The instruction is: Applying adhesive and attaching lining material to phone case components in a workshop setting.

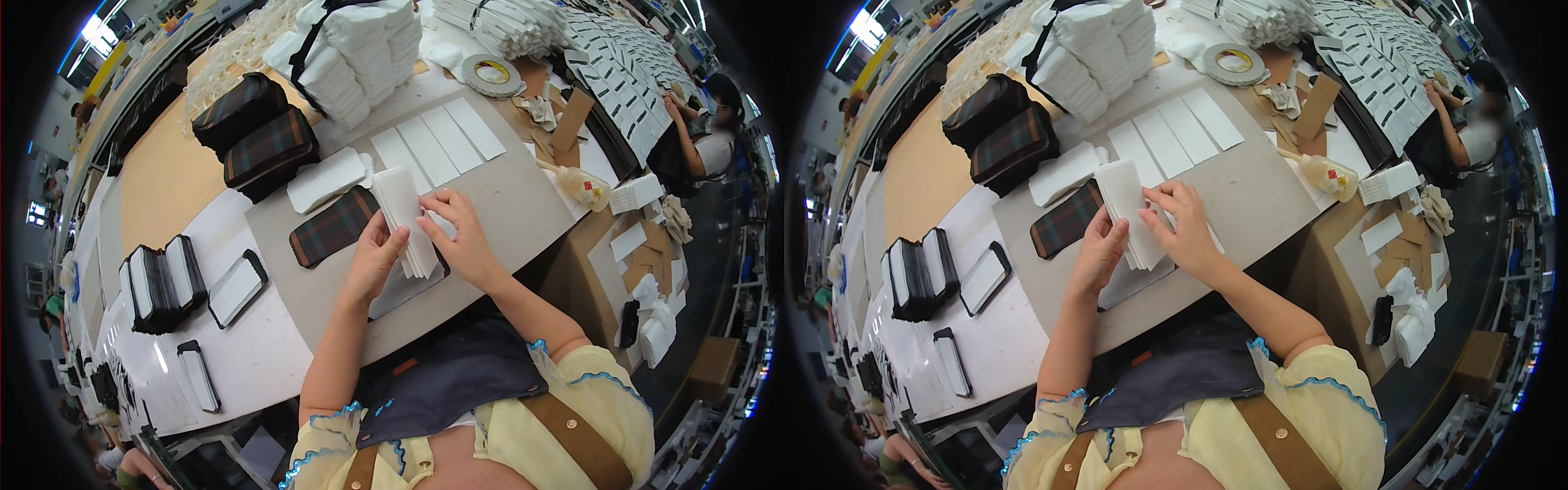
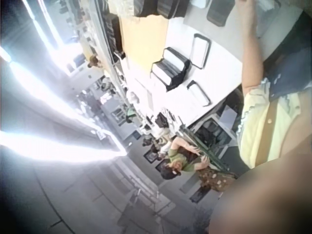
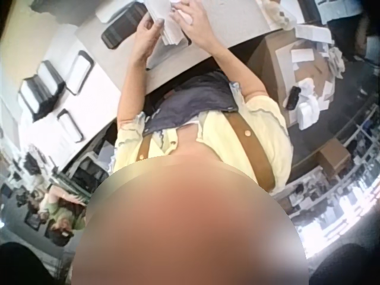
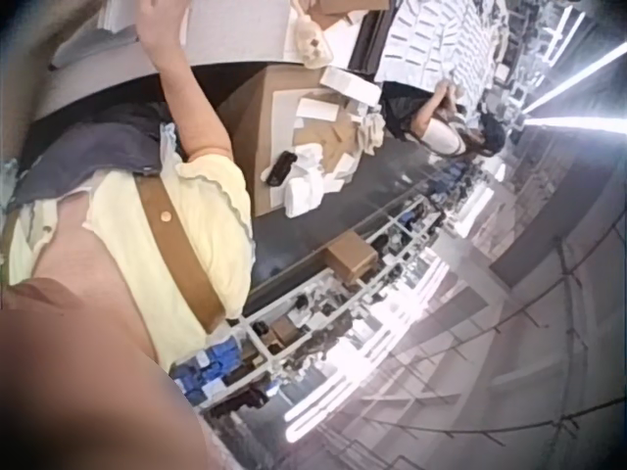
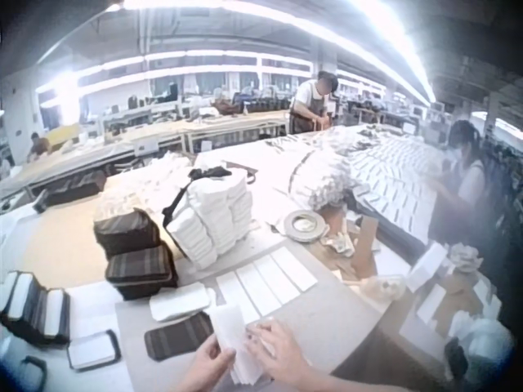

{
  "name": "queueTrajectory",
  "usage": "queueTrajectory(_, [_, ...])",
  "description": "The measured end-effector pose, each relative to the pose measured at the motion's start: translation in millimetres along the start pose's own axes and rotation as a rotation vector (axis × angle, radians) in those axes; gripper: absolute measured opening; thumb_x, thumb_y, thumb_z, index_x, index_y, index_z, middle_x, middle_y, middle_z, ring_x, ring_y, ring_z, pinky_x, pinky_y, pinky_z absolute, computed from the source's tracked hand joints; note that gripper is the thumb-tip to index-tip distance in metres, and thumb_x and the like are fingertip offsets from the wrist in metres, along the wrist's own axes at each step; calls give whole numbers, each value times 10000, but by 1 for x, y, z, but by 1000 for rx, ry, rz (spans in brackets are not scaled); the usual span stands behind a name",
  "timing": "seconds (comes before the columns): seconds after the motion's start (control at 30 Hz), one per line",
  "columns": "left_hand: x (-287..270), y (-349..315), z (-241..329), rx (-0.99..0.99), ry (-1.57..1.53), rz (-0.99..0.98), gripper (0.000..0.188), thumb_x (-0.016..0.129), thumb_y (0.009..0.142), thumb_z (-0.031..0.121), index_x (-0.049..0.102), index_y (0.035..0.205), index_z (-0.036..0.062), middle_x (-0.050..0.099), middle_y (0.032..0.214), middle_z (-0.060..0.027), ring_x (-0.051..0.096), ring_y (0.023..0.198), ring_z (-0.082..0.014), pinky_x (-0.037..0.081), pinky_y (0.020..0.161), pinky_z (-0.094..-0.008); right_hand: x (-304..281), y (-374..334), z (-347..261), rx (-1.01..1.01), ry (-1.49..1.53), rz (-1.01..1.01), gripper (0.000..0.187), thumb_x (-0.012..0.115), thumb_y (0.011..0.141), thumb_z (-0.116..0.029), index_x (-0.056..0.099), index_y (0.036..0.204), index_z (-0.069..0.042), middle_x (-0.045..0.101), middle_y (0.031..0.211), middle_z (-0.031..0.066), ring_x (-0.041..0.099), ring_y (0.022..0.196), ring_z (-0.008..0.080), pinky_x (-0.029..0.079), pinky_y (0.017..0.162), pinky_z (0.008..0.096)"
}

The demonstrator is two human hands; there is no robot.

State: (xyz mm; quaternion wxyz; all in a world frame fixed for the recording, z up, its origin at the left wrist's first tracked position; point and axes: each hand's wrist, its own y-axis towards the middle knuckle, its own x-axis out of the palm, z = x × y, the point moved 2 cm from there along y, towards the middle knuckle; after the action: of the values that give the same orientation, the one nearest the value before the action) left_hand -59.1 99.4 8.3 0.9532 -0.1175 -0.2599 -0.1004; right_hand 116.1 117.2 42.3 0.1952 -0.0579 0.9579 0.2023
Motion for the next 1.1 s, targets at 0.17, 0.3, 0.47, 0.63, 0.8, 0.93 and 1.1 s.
queueTrajectory(0.17, [6, 0, 6, 30, 1, -7, 595, 715, 1003, 284, 474, 1491, 43, 618, 1383, -87, 597, 1259, -178, 469, 1086, -360, -2, -8, -15, -13, -71, -9, 376, 725, 930, -192, 700, 1258, -11, 619, 1169, 103, 555, 1073, 280, 387, 1016, 417])
queueTrajectory(0.3, [7, -2, 3, 24, 10, -47, 602, 729, 992, 285, 480, 1482, 40, 631, 1377, -105, 597, 1274, -193, 459, 1099, -367, 0, -6, -3, 63, -17, 47, 401, 728, 923, -193, 690, 1281, -17, 621, 1189, 101, 553, 1107, 279, 370, 1038, 423])
queueTrajectory(0.47, [6, -3, 4, 23, 15, -26, 626, 746, 980, 289, 476, 1487, 39, 629, 1381, -102, 586, 1287, -197, 453, 1105, -368, -2, -9, -10, 24, -62, 24, 411, 741, 909, -170, 686, 1287, -17, 622, 1216, 101, 551, 1132, 272, 389, 1024, 393])
queueTrajectory(0.63, [7, -4, 4, 41, 57, 10, 627, 733, 990, 287, 466, 1501, 37, 624, 1388, -98, 584, 1283, -194, 463, 1090, -359, -5, -9, -16, 41, 47, 126, 350, 764, 894, -141, 703, 1217, -20, 671, 1116, 72, 602, 1022, 217, 443, 939, 346])
queueTrajectory(0.8, [6, -4, 3, -51, -11, 11, 562, 646, 1040, 263, 443, 1501, 13, 620, 1400, -120, 652, 1233, -231, 527, 1052, -384, -15, 1, 5, 400, 543, 159, 150, 759, 949, -147, 689, 975, -16, 690, 857, -11, 603, 774, 56, 470, 717, 214])
queueTrajectory(0.93, [11, -3, 9, -74, -58, -56, 501, 577, 1066, 261, 459, 1468, -13, 659, 1357, -157, 666, 1227, -252, 550, 1033, -389, -51, 10, 27, 443, 464, 175, 152, 747, 961, -137, 681, 944, -1, 686, 841, -12, 594, 727, 42, 460, 654, 197])
queueTrajectory(1.1, [11, -4, 15, -46, -48, -37, 426, 544, 1072, 236, 491, 1403, -26, 665, 1337, -202, 677, 1215, -263, 565, 1023, -401, -98, 5, 66, 479, 91, 98, 175, 750, 951, -145, 695, 903, 14, 657, 747, -11, 550, 651, 46, 452, 598, 226])
